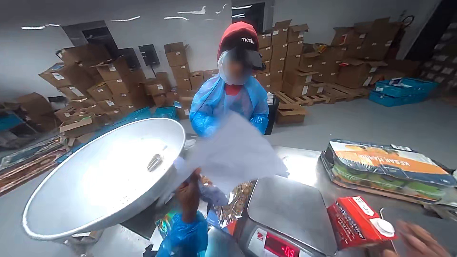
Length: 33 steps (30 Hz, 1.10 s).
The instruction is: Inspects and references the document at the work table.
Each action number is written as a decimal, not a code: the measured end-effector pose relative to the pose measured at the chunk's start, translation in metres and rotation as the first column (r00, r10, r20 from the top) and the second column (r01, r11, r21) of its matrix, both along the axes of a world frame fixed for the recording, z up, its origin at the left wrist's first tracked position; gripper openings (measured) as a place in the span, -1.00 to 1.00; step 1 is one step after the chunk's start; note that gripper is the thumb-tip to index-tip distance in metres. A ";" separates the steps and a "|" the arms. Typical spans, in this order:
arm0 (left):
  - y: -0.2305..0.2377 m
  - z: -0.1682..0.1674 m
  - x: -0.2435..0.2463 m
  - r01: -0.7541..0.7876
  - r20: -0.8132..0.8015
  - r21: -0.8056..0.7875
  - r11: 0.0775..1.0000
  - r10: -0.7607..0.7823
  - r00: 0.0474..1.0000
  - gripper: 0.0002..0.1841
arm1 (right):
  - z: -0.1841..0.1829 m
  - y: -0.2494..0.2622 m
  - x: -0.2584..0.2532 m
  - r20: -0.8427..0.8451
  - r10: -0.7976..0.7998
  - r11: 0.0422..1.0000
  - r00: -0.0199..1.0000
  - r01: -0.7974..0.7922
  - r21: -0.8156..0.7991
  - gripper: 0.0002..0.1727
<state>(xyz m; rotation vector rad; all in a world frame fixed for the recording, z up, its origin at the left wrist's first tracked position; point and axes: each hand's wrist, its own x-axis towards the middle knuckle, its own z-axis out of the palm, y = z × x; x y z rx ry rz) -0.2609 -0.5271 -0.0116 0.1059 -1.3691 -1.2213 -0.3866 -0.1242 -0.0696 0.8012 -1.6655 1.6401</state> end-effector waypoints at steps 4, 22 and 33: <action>0.019 0.005 -0.018 0.163 0.054 -0.353 0.921 -0.153 0.987 -0.84 | 0.076 -0.070 0.007 0.613 0.614 0.780 0.497 -0.502 -0.374 -0.17; -0.001 -0.085 -0.009 0.212 0.615 -0.138 0.968 -0.084 0.784 -0.68 | -0.008 -0.086 -0.050 0.814 -0.294 0.852 0.501 -0.250 0.461 -0.51; -0.017 -0.082 0.091 0.000 0.655 0.024 1.000 -0.016 0.755 -0.68 | -0.016 -0.085 -0.039 0.837 -0.354 0.845 0.417 -0.241 0.477 -0.25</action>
